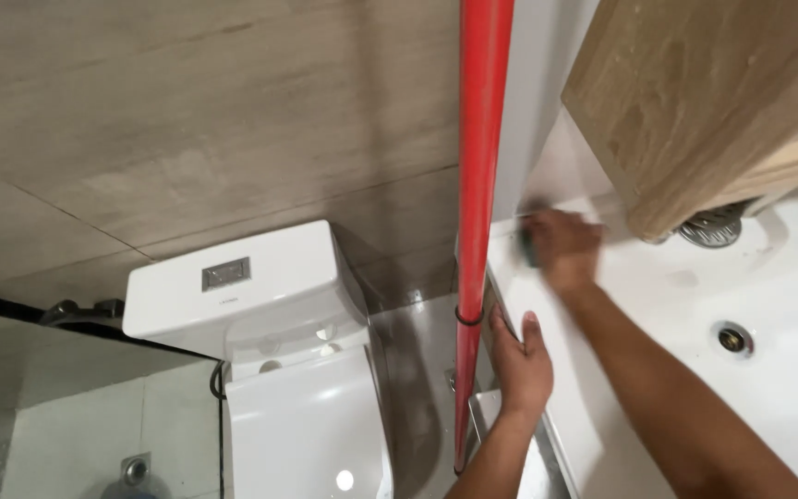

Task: Scrubbing and cleaning a bathroom sink and surrounding counter area using a sponge and cleaning agent.

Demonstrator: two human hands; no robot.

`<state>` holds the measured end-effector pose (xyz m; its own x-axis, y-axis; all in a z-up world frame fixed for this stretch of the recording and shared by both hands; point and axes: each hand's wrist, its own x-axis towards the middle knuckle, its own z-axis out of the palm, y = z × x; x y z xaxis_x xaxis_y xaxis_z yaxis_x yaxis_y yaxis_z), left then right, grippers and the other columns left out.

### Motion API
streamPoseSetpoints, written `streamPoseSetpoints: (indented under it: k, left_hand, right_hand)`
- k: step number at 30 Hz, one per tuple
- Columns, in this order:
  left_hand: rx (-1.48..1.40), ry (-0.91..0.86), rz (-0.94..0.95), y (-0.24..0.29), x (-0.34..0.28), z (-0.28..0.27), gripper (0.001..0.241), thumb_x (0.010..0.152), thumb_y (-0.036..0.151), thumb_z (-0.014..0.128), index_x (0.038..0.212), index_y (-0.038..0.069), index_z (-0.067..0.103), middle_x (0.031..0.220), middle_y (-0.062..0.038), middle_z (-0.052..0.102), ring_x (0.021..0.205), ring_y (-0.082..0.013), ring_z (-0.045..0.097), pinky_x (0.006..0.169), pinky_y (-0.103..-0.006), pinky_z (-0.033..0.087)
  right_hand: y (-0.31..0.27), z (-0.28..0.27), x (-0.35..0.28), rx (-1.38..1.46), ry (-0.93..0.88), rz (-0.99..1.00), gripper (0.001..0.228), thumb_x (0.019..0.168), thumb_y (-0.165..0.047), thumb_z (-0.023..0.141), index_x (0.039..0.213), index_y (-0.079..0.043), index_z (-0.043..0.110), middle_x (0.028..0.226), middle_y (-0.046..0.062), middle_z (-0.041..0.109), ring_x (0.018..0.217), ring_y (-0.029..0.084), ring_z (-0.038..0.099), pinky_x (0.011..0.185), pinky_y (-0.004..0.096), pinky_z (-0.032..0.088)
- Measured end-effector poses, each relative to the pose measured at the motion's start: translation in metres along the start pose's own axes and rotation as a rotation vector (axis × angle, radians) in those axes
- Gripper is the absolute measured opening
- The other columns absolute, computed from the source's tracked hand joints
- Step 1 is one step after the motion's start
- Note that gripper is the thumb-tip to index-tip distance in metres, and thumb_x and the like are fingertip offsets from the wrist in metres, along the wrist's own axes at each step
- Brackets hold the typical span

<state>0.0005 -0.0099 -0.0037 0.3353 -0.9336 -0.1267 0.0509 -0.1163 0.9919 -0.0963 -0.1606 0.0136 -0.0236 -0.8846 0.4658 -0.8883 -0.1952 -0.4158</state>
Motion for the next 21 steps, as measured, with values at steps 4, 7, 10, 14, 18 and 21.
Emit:
streamPoseSetpoints:
  k: [4,7,10,14,18,21]
  left_hand:
    - [0.036,0.013,-0.080,0.024,-0.003,-0.009,0.062,0.102,0.026,0.053,0.149,-0.008,0.032,0.144,-0.027,0.054,0.134,-0.0356,0.056,0.112,-0.0392,0.041]
    - [0.050,0.027,0.039,0.014,-0.001,-0.009,0.058,0.103,0.023,0.049,0.150,-0.008,0.036,0.146,-0.028,0.054,0.135,-0.0381,0.054,0.111,-0.0409,0.041]
    - [-0.115,-0.037,-0.090,0.026,-0.005,-0.012,0.058,0.103,0.025,0.050,0.149,-0.007,0.034,0.143,-0.025,0.054,0.131,-0.0347,0.059,0.111,-0.0391,0.043]
    - [0.064,-0.016,-0.141,0.022,-0.008,-0.015,0.059,0.105,0.026,0.052,0.150,-0.006,0.032,0.145,-0.025,0.052,0.133,-0.0339,0.054,0.111,-0.0386,0.041]
    - [-0.074,-0.057,-0.066,0.036,-0.007,-0.013,0.057,0.102,0.022,0.049,0.150,-0.006,0.034,0.143,-0.025,0.055,0.132,-0.0329,0.057,0.111,-0.0389,0.042]
    - [-0.057,-0.026,-0.032,-0.009,0.001,-0.007,0.057,0.106,0.022,0.051,0.149,-0.009,0.032,0.150,-0.027,0.047,0.139,-0.0349,0.050,0.116,-0.0400,0.037]
  right_hand:
    - [-0.001,0.005,-0.016,0.063,-0.006,0.081,0.022,0.109,-0.029,0.067,0.097,-0.011,0.069,0.092,0.008,0.070,0.089,0.025,0.064,0.086,0.042,0.046]
    - [-0.074,-0.006,-0.027,-0.110,0.021,-0.254,0.015,0.090,-0.025,0.073,0.084,-0.012,0.072,0.085,0.007,0.071,0.094,0.031,0.065,0.083,0.048,0.044]
    - [-0.060,-0.024,-0.019,-0.007,0.062,-0.308,0.010,0.086,-0.023,0.073,0.087,-0.013,0.073,0.089,0.004,0.075,0.085,0.029,0.064,0.074,0.050,0.040]
    - [-0.064,-0.002,-0.027,-0.021,-0.069,-0.103,0.010,0.094,-0.023,0.072,0.094,-0.012,0.073,0.085,0.006,0.071,0.085,0.029,0.063,0.077,0.048,0.042]
    - [-0.067,0.003,-0.031,0.038,-0.112,-0.120,0.015,0.092,-0.023,0.071,0.087,-0.010,0.068,0.081,0.008,0.070,0.086,0.030,0.064,0.077,0.048,0.044]
    - [-0.069,0.007,-0.020,-0.006,-0.098,-0.166,0.012,0.093,-0.021,0.070,0.089,-0.010,0.069,0.085,0.009,0.069,0.091,0.030,0.064,0.079,0.048,0.044]
